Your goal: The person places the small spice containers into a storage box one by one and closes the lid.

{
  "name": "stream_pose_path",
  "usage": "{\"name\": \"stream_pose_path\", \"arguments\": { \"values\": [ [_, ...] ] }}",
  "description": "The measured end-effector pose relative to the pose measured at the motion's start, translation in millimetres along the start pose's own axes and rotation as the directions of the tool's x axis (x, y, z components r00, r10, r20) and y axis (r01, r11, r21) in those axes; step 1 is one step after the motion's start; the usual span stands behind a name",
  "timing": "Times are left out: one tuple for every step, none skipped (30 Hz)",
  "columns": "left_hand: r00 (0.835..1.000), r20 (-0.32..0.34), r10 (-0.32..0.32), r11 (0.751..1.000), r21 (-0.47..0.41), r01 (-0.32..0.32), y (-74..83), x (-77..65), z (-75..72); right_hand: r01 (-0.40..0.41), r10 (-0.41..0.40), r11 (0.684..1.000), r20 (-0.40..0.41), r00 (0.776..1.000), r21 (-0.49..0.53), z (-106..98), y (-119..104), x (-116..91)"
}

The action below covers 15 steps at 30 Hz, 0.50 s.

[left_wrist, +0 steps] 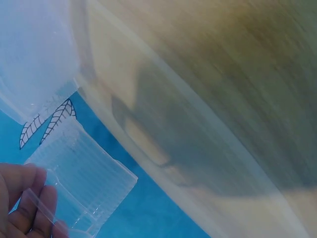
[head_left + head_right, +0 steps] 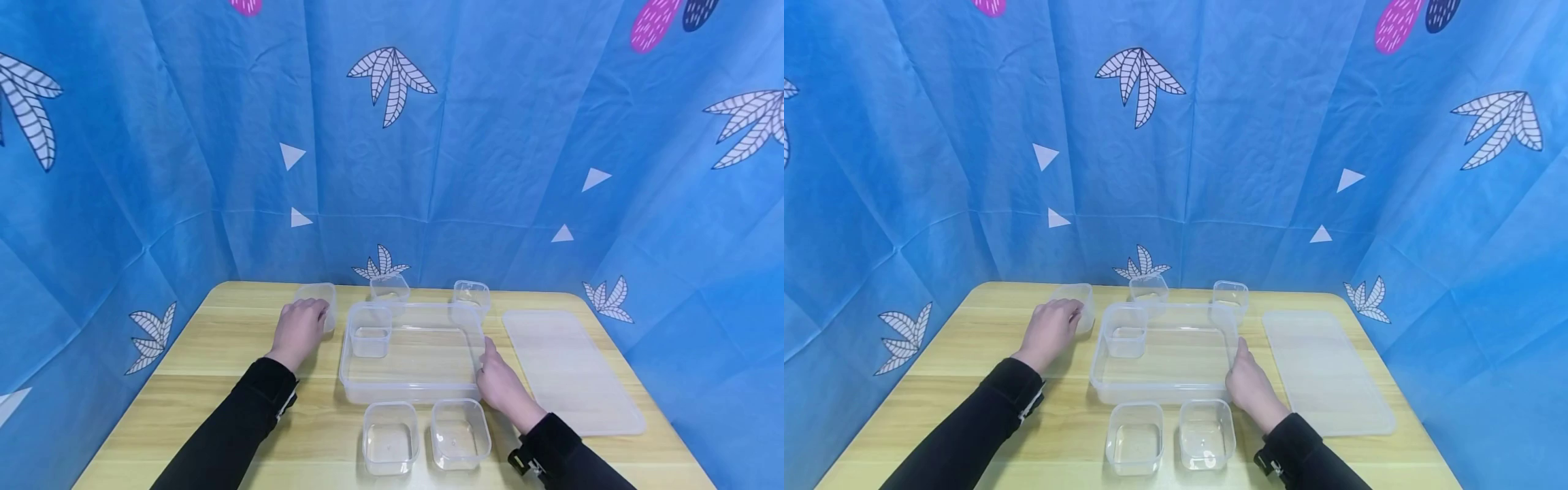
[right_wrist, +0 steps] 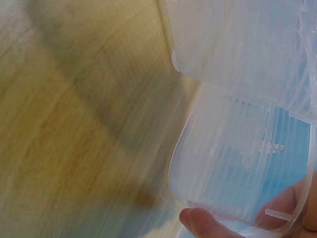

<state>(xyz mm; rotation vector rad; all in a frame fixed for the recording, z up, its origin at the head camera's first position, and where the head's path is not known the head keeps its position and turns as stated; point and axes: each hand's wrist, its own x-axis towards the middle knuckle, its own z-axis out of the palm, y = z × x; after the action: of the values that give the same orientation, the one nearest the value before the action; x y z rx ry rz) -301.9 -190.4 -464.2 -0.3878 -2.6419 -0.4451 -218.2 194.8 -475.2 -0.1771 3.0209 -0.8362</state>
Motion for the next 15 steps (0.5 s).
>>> {"name": "stream_pose_path", "arguments": {
  "values": [
    [1.000,-0.006,0.004,1.000,0.002,-0.004,0.7,0.4,-1.1,0.001,-0.001,1.000,0.000,1.000,0.001,0,0,0],
    [1.000,-0.011,0.006,1.000,0.002,-0.006,1.6,0.7,-2.4,0.000,0.000,1.000,0.000,1.000,0.002,0,0,0],
    [1.000,-0.018,0.012,1.000,0.002,-0.012,2.4,1.2,-3.7,-0.002,0.002,1.000,0.000,1.000,0.004,0,0,0],
    [1.000,-0.024,0.016,1.000,0.003,-0.016,3.3,1.6,-5.0,0.000,0.000,1.000,-0.002,1.000,0.005,0,0,0],
    [0.999,-0.027,0.019,1.000,0.003,-0.019,4.3,2.0,-6.2,-0.001,0.001,1.000,-0.001,1.000,0.006,-1,0,0],
    [0.999,-0.027,0.019,1.000,0.001,-0.019,5.4,2.5,-7.6,-0.004,0.004,1.000,0.002,1.000,0.005,-1,0,0],
    [0.999,-0.027,0.017,1.000,0.000,-0.017,6.5,2.9,-9.2,-0.008,0.008,1.000,0.004,1.000,0.005,-1,1,0],
    [1.000,-0.026,0.014,1.000,-0.003,-0.014,7.6,3.2,-10.5,-0.009,0.009,1.000,0.006,1.000,0.005,-1,1,0],
    [1.000,-0.023,0.012,1.000,-0.005,-0.012,8.6,3.6,-11.7,-0.011,0.011,1.000,0.010,1.000,0.004,-1,1,0],
    [1.000,-0.019,0.008,1.000,-0.007,-0.008,9.6,3.9,-13.0,-0.011,0.011,1.000,0.012,1.000,0.004,-1,1,0],
    [1.000,-0.015,0.004,1.000,-0.010,-0.004,10.7,4.1,-14.2,-0.014,0.013,1.000,0.018,1.000,0.003,-1,1,1],
    [1.000,-0.014,0.002,1.000,-0.011,-0.002,11.5,4.5,-15.1,-0.013,0.013,1.000,0.020,1.000,0.003,-1,0,1],
    [1.000,-0.011,-0.001,1.000,-0.013,0.001,12.4,4.6,-15.9,-0.016,0.016,1.000,0.023,1.000,0.004,-1,0,1],
    [1.000,-0.011,-0.001,1.000,-0.015,0.001,13.3,4.8,-16.6,-0.017,0.017,1.000,0.025,1.000,0.004,-1,0,0],
    [1.000,-0.012,-0.002,1.000,-0.016,0.002,14.3,5.2,-17.5,-0.019,0.019,1.000,0.028,0.999,0.004,-1,0,0]
  ]
}}
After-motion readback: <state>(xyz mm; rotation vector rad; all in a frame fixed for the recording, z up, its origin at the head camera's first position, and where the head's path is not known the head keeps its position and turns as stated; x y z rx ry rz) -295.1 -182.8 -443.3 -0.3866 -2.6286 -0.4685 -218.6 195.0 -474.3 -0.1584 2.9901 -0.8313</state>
